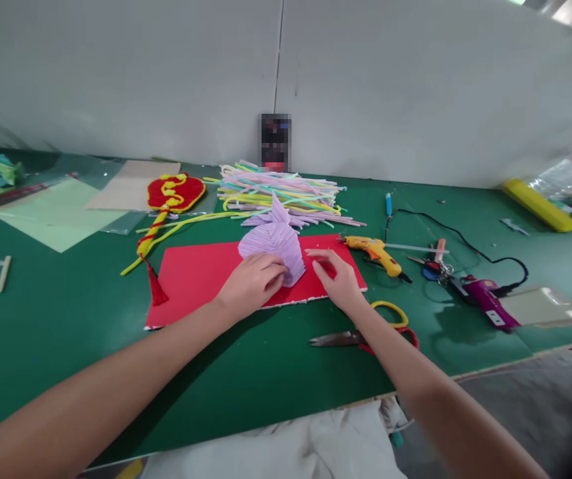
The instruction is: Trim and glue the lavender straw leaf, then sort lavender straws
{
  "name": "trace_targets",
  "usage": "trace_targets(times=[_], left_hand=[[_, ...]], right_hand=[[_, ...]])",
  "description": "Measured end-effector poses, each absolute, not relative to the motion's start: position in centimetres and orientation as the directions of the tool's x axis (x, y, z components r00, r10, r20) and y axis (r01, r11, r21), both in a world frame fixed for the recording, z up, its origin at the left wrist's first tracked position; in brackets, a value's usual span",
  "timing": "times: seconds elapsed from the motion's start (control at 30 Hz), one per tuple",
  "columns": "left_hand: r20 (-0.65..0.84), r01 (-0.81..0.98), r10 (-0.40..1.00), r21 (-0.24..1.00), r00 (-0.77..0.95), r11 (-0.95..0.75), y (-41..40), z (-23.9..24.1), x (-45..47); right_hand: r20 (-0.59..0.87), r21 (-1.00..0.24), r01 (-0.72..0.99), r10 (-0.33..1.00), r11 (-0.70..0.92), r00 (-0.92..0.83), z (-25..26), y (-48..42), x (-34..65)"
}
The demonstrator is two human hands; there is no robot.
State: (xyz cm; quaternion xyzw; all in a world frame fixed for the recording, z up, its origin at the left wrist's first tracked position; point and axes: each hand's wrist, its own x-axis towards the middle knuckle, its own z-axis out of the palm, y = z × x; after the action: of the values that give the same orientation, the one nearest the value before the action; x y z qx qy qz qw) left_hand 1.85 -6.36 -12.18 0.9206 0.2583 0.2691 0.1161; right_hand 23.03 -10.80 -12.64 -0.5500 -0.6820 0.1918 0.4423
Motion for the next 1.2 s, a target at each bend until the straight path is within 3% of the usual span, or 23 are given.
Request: trace_targets(times=[0.23, 0.47, 0.57, 1.0, 1.2], left_hand=[[0.447, 0.436, 0.542, 0.324, 0.712, -0.840, -6.4, -12.4, 2.0], [0.421, 0.456, 0.539, 0.287, 0.730, -0.842, -6.3, -12.7, 2.1], [0.385, 0.479, 0.564, 0.299, 0.731, -0.825, -6.2, -12.8, 2.1], [0.414, 0.452, 0.548, 0.313, 0.726, -0.835, -6.2, -12.9, 2.2], [0.468, 0.428, 0.538, 0.327, 0.701, -0.842, -6.2, -13.0, 2.1]], right_hand=[[0.383, -0.739, 0.569, 0.920, 0.361, -0.085, -12.2, -11.1, 23.3], [0.549, -0.400, 0.749, 0.793, 0.528, -0.265, -11.8, -12.3, 22.6], [0.553, -0.348, 0.749, 0.768, 0.565, -0.322, -11.9, -12.2, 22.7], [0.582, -0.353, 0.787, 0.777, 0.506, -0.238, -12.0, -11.9, 22.7], [0.604, -0.541, 0.771, 0.793, 0.336, 0.078, -11.5, -11.8, 23.3]])
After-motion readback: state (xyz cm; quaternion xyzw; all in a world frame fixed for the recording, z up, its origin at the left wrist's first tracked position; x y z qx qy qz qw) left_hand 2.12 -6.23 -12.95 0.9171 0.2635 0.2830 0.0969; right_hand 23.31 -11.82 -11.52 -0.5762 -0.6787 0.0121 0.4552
